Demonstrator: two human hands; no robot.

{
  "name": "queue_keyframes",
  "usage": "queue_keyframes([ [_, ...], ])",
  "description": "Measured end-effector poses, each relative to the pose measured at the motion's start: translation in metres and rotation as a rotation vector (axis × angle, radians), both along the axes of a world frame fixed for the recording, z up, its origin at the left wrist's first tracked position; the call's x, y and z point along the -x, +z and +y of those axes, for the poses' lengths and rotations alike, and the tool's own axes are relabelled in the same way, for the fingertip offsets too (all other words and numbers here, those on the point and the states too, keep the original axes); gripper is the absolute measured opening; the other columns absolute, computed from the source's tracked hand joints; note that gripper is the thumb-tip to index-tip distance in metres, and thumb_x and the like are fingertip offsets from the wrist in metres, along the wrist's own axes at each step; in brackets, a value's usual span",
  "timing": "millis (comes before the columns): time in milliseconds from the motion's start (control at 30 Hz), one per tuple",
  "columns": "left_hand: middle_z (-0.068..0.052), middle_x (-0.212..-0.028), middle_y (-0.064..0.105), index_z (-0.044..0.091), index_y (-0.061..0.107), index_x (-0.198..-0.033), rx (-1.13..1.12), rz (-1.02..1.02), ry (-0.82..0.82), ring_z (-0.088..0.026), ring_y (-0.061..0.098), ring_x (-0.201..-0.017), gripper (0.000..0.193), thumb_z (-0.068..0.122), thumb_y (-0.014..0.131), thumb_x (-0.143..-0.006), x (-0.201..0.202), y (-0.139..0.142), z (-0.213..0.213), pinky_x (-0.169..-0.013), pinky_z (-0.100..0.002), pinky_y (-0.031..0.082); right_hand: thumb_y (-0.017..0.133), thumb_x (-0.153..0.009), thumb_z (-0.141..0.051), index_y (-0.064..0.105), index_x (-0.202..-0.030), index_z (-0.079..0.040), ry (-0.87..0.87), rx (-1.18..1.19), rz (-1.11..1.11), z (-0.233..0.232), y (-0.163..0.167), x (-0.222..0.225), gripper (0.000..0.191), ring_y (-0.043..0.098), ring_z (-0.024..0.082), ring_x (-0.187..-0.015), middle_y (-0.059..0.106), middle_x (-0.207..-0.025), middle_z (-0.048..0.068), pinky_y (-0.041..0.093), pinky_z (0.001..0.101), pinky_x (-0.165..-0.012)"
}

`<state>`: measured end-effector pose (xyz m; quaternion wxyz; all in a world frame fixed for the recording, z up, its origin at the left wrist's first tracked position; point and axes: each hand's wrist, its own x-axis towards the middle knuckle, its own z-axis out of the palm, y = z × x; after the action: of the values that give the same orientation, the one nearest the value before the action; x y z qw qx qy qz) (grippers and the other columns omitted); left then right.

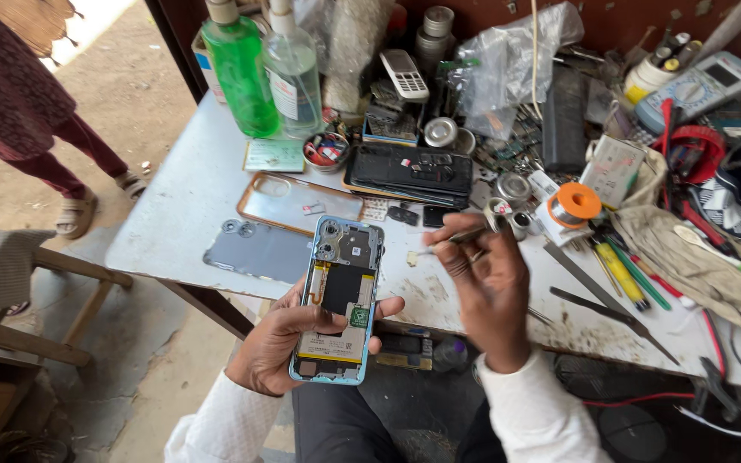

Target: The person uses a screwdriver to remove screws from the back of a disassembled smartphone. They then use tweezers to adjust internal components and remove small parts from the device.

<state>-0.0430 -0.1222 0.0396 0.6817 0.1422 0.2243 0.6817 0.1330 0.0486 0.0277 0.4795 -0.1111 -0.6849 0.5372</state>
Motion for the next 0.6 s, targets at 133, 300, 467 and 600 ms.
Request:
queue_keyframes([
  [133, -0.032, -0.136, 0.059, 0.007, 0.038, -0.154, 0.032, -0.060, -0.009, -0.041, 0.061, -0.121, 0.078, -0.013, 0.048, -0.079, -0.005, -0.010, 0.008, -0.086, -0.049, 0.065, 0.061, -0.108, -0.002, 0.028, -0.152, -0.014, -0.036, -0.065, 0.168, -0.014, -0.019, 0.016, 0.056, 0.073, 0.022, -0.108, 0.070, -0.116, 0.015, 0.068, 0.0346, -0.090],
  [300, -0.028, -0.135, 0.060, 0.010, 0.040, -0.152, 0.102, -0.042, 0.019, -0.040, 0.064, -0.123, 0.080, -0.014, 0.046, -0.076, -0.004, -0.014, 0.013, -0.081, -0.049, 0.066, 0.058, -0.109, -0.002, 0.019, -0.156, -0.017, -0.052, -0.119, 0.183, -0.009, -0.023, 0.035, 0.063, 0.072, 0.021, -0.109, 0.068, -0.120, 0.016, 0.068, 0.0333, -0.091],
  [467, -0.027, -0.135, 0.059, 0.012, 0.039, -0.151, 0.140, -0.041, 0.005, -0.041, 0.063, -0.125, 0.080, -0.015, 0.047, -0.077, -0.003, -0.019, 0.015, -0.081, -0.049, 0.066, 0.059, -0.109, 0.000, 0.026, -0.154, -0.015, -0.057, -0.180, 0.079, -0.006, -0.025, 0.040, 0.058, 0.073, 0.020, -0.108, 0.069, -0.118, 0.015, 0.068, 0.0324, -0.088],
  [600, -0.026, -0.135, 0.059, 0.012, 0.039, -0.151, 0.146, -0.047, 0.009, -0.041, 0.063, -0.125, 0.079, -0.015, 0.047, -0.077, -0.003, -0.021, 0.015, -0.080, -0.048, 0.067, 0.060, -0.108, -0.002, 0.026, -0.154, -0.015, -0.072, -0.200, 0.053, -0.006, -0.025, 0.039, 0.058, 0.074, 0.019, -0.106, 0.069, -0.117, 0.014, 0.068, 0.0315, -0.087],
])
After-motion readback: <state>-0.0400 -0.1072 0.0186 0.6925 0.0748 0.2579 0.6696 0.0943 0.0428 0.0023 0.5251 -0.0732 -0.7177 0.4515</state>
